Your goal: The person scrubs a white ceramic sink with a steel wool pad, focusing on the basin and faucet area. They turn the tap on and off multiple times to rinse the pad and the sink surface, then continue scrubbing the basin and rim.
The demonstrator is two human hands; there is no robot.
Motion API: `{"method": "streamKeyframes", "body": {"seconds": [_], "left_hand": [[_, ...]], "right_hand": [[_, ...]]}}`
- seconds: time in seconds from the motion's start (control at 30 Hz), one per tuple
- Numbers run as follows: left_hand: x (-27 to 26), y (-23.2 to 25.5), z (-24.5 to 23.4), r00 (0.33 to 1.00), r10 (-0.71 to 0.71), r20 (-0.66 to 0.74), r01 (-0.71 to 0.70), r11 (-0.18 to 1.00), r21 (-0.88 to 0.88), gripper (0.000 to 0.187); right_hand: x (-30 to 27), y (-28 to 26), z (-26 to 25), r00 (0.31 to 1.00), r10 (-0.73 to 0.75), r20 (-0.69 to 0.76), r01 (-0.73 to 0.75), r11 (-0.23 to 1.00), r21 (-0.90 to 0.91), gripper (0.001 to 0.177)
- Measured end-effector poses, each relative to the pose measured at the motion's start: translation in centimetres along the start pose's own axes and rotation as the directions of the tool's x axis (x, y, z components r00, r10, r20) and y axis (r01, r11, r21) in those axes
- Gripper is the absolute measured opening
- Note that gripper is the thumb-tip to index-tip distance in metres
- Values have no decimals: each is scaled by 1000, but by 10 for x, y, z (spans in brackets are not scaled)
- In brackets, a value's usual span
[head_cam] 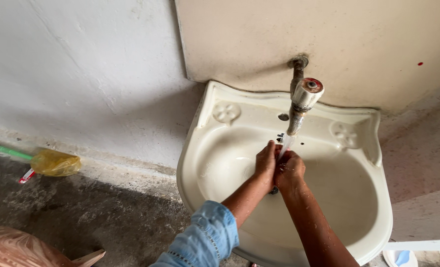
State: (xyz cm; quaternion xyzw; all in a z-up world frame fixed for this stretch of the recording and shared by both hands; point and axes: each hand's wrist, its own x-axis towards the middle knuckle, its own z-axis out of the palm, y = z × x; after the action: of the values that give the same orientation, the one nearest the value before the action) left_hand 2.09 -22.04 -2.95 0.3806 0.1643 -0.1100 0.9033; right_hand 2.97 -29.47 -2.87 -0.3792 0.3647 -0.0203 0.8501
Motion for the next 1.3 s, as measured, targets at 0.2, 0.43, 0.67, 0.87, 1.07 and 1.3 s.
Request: {"method": "streamKeyframes", "body": {"seconds": [0.2,0.43,0.67,0.87,1.07,1.3], "left_hand": [[-7,1,8,999,-24,43,26,998,-59,42],[-1,-6,-23,999,33,33,-26,980,-198,38],[46,142,-34,912,361,-194,-323,925,202,40],[21,208,-80,858,445,-257,-242,791,561,41],[-18,171,-131,817,556,-149,-58,337,940,41],[-29,175,-132,861,508,24,-77,83,994,53]], "right_hand": [[-24,-8,9,996,-89,-16,89,996,-2,19],[-21,25,15,998,-37,-55,31,994,-108,26],[-6,27,143,758,56,650,-54,998,-24,40],[-4,38,190,654,-232,720,688,579,-437,56],[9,70,209,409,-111,906,770,-491,-407,68],[-31,85,140,321,81,944,845,-474,-247,70]]}}
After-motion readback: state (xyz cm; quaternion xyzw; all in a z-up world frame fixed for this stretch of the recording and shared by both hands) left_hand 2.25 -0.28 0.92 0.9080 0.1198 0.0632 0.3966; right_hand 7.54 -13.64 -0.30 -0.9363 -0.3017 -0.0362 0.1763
